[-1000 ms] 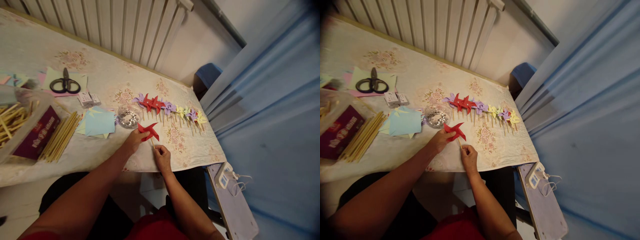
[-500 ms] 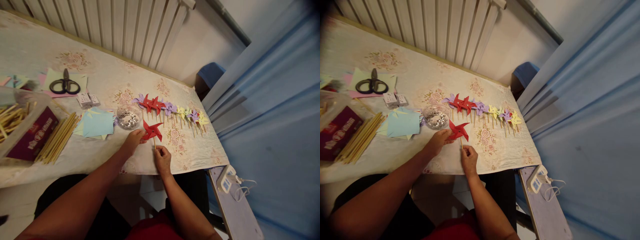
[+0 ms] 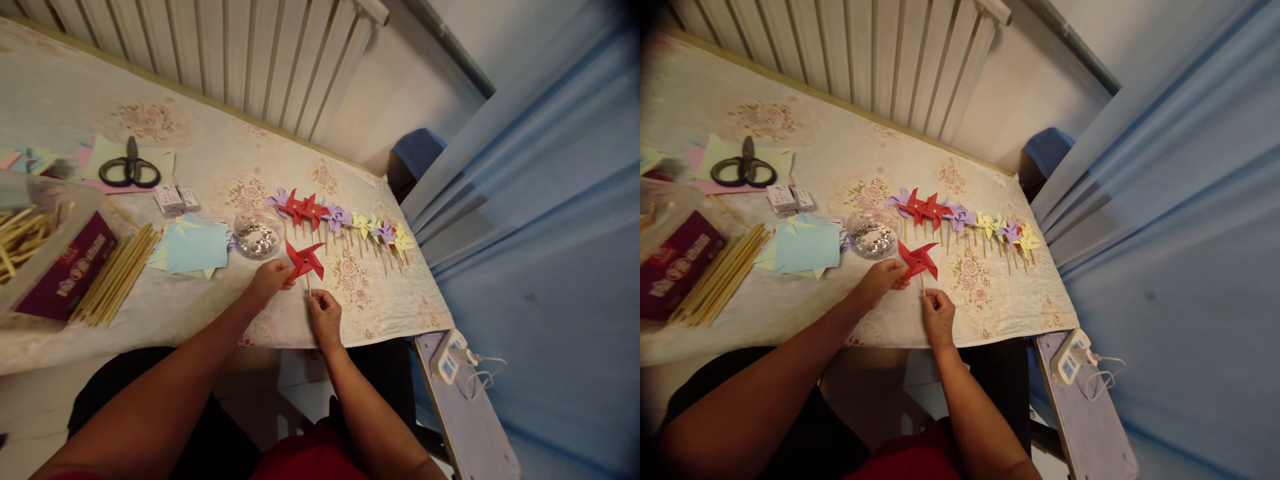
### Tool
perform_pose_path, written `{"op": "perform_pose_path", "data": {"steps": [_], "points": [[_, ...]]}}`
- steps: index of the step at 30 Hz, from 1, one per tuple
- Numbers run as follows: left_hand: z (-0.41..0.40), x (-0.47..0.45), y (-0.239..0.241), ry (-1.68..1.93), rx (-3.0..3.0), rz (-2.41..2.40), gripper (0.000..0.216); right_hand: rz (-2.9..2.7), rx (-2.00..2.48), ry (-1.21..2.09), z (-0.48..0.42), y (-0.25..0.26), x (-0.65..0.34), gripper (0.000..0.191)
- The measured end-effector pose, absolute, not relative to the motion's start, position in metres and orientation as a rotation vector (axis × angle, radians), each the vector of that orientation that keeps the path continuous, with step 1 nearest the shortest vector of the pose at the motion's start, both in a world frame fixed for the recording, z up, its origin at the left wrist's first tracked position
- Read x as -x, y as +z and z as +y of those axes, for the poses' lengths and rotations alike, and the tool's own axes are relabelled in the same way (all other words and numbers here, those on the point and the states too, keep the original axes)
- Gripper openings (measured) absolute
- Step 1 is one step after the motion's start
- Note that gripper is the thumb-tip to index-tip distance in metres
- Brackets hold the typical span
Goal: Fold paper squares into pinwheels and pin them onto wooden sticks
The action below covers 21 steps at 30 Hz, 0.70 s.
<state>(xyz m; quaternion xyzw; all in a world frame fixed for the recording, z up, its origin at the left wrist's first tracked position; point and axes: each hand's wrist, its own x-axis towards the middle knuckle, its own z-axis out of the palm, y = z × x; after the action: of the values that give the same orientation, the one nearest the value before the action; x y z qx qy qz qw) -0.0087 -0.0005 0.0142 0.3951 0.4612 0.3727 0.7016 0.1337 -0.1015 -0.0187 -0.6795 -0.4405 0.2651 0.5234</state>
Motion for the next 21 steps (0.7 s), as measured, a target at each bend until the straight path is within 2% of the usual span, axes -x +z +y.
{"op": "perform_pose_path", "data": {"steps": [16, 21], "points": [[-0.012, -0.004, 0.001, 0.798, -0.882, 0.872, 0.027, -1.029, 1.632, 0.684, -0.101, -0.018, -0.134, 0.019], [-0.013, -0.009, 0.001, 0.813, -0.952, 0.903, 0.022, -1.029, 1.631, 0.698, -0.101, -0.013, -0.131, 0.018]]}}
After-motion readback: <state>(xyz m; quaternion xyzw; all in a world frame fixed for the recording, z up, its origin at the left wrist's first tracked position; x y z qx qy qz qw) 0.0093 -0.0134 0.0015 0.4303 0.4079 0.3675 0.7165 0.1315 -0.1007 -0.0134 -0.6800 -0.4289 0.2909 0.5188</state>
